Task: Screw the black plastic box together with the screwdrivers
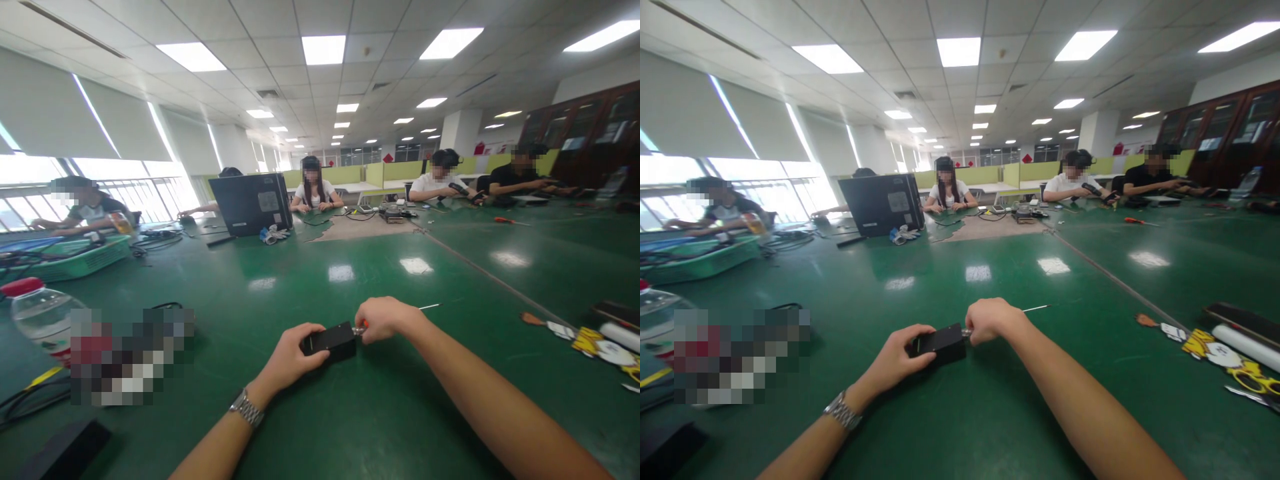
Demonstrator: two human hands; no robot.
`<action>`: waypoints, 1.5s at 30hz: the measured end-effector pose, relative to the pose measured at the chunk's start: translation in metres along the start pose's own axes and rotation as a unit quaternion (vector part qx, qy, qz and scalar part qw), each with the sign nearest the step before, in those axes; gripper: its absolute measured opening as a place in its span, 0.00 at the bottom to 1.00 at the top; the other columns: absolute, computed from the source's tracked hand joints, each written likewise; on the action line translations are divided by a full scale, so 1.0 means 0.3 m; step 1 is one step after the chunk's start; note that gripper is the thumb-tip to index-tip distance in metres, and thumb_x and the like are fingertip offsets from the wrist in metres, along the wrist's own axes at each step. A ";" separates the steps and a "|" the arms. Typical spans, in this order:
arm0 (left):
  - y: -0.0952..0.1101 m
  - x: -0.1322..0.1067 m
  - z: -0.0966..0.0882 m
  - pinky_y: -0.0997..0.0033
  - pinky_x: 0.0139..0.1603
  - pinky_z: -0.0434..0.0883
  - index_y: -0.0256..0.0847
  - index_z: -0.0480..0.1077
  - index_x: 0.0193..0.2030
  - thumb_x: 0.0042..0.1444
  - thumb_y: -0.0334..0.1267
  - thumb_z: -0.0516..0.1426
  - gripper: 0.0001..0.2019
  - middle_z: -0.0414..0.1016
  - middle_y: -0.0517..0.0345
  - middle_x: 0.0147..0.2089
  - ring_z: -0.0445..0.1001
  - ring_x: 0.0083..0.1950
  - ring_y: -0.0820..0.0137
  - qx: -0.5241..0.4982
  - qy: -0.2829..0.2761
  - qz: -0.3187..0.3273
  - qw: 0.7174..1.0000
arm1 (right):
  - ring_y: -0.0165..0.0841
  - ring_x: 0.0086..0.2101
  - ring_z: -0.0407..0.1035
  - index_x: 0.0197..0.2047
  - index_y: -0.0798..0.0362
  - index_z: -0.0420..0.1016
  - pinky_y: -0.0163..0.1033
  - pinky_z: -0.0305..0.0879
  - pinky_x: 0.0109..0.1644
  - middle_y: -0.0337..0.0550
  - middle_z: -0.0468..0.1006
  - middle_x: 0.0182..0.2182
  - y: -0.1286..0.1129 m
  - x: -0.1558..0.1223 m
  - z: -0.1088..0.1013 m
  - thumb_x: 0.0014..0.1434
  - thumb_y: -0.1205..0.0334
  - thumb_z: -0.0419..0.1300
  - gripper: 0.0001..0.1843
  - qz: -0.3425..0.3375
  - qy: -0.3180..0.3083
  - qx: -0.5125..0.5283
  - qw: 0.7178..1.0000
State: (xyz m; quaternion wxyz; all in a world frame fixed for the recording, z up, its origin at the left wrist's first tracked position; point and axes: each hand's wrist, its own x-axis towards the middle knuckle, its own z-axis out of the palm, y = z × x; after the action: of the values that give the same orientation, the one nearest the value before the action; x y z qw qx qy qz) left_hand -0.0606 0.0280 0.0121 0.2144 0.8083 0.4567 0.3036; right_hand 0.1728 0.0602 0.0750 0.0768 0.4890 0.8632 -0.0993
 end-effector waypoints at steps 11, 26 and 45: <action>0.002 -0.002 0.003 0.69 0.44 0.67 0.39 0.73 0.46 0.48 0.40 0.62 0.17 0.77 0.55 0.44 0.73 0.43 0.63 -0.011 0.002 -0.007 1.000 | 0.44 0.39 0.75 0.39 0.47 0.80 0.39 0.66 0.34 0.49 0.81 0.38 -0.010 0.010 0.024 0.50 0.65 0.55 0.16 0.019 -0.001 -0.045 0.999; 0.002 0.005 -0.008 0.72 0.39 0.66 0.39 0.71 0.44 0.49 0.38 0.61 0.14 0.75 0.58 0.40 0.71 0.39 0.66 -0.034 -0.031 -0.030 0.999 | 0.45 0.40 0.75 0.41 0.50 0.79 0.42 0.67 0.37 0.52 0.80 0.40 -0.018 0.027 0.062 0.52 0.62 0.53 0.16 0.046 0.017 -0.047 0.998; 0.021 0.007 0.009 0.73 0.36 0.63 0.40 0.65 0.40 0.50 0.37 0.58 0.11 0.70 0.62 0.34 0.68 0.34 0.70 -0.014 -0.029 -0.010 0.999 | 0.43 0.41 0.73 0.40 0.47 0.78 0.40 0.64 0.38 0.49 0.79 0.40 0.013 0.064 0.113 0.53 0.63 0.54 0.14 0.065 0.079 -0.008 0.995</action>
State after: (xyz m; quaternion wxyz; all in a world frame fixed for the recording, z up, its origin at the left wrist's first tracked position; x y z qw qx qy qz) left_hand -0.0540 0.0267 0.0146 0.2420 0.8090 0.4544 0.2838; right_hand 0.1675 0.0697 0.0374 0.0189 0.5501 0.8335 -0.0480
